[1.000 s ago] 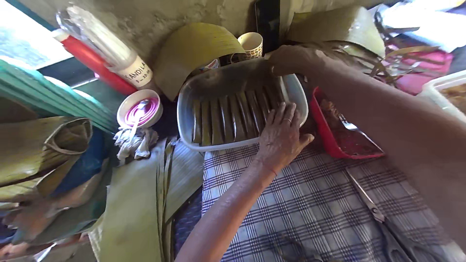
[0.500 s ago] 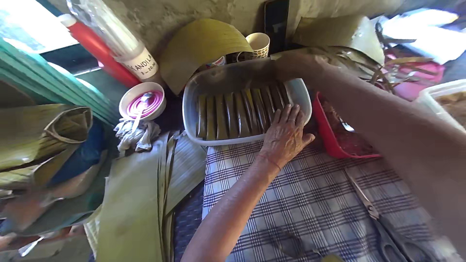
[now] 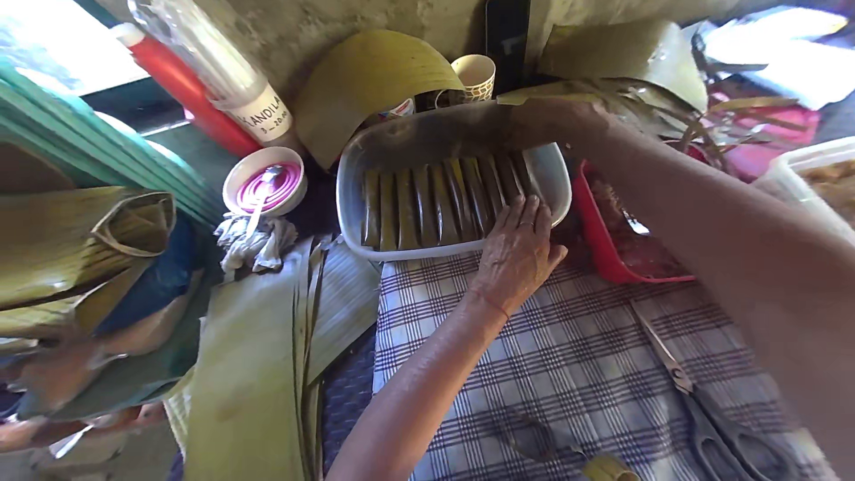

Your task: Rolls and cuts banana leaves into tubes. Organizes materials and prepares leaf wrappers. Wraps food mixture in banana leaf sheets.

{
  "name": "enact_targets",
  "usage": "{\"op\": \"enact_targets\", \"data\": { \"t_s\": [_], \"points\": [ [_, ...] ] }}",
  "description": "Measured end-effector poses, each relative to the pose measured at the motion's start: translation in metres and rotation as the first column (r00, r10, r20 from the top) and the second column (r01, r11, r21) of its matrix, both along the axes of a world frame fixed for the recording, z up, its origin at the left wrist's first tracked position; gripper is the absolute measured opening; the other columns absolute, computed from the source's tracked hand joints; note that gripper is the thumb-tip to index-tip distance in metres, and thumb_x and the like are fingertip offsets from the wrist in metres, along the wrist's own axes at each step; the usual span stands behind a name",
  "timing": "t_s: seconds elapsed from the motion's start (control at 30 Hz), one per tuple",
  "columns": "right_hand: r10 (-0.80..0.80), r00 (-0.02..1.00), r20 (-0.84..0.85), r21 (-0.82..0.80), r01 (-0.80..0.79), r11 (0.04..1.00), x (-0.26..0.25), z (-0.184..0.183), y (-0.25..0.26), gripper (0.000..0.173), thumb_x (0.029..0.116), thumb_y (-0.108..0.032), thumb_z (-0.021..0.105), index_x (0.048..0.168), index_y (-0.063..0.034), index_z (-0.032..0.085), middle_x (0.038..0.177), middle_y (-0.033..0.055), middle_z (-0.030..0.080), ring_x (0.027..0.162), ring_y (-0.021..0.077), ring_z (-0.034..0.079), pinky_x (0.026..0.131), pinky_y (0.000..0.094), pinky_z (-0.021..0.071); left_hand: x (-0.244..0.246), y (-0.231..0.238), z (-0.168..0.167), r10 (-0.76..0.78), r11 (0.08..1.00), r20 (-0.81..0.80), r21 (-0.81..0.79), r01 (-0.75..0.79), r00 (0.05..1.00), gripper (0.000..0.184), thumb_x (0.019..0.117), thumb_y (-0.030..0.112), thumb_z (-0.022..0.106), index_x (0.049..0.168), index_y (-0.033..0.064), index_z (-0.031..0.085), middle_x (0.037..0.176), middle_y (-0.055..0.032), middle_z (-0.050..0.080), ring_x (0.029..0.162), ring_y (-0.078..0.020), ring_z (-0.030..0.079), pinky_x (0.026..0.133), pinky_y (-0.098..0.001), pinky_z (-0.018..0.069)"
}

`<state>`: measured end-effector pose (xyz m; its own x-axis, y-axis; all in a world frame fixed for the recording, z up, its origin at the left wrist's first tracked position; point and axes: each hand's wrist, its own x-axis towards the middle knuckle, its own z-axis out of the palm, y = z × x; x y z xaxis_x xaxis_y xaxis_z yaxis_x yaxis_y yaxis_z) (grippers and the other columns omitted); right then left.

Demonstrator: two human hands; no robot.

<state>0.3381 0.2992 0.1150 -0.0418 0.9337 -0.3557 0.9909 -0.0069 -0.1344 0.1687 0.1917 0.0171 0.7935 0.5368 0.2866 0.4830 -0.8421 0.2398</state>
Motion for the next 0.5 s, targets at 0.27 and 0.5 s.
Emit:
{"op": "enact_targets", "data": {
  "t_s": [0.27, 0.5],
  "points": [
    [0.032, 0.999, -0.04, 0.051, -0.03, 0.998, 0.009, -0.005, -0.006, 0.024, 0.1049, -0.01, 0.054, 0.116, 0.0037, 0.07, 0.117, 0.0284, 0.067, 0.114, 0.0469, 0.062, 0.098, 0.064, 0.0454, -0.003, 0.001, 0.003, -0.011, 1.0, -0.014, 0.016, 0.012, 1.0, 0.054, 0.0986, 0.034, 0.061, 0.144, 0.0045, 0.058, 0.149, -0.0139, 0.056, 0.144, -0.0291, 0.047, 0.121, -0.0459, 0.0329],
    [0.118, 0.986, -0.12, 0.12, -0.104, 0.987, 0.007, -0.016, -0.031, 0.037, 0.1025, -0.018, 0.063, 0.137, -0.0054, 0.064, 0.122, 0.0274, 0.067, 0.114, 0.0487, 0.063, 0.1, 0.0664, 0.0442, -0.044, -0.032, -0.006, -0.05, 0.997, 0.174, 0.074, 0.038, 0.983, 0.067, 0.0978, 0.032, 0.063, 0.155, 0.0035, 0.043, 0.161, -0.0118, 0.042, 0.154, -0.0258, 0.03, 0.127, -0.0464, 0.0217]
  ]
}}
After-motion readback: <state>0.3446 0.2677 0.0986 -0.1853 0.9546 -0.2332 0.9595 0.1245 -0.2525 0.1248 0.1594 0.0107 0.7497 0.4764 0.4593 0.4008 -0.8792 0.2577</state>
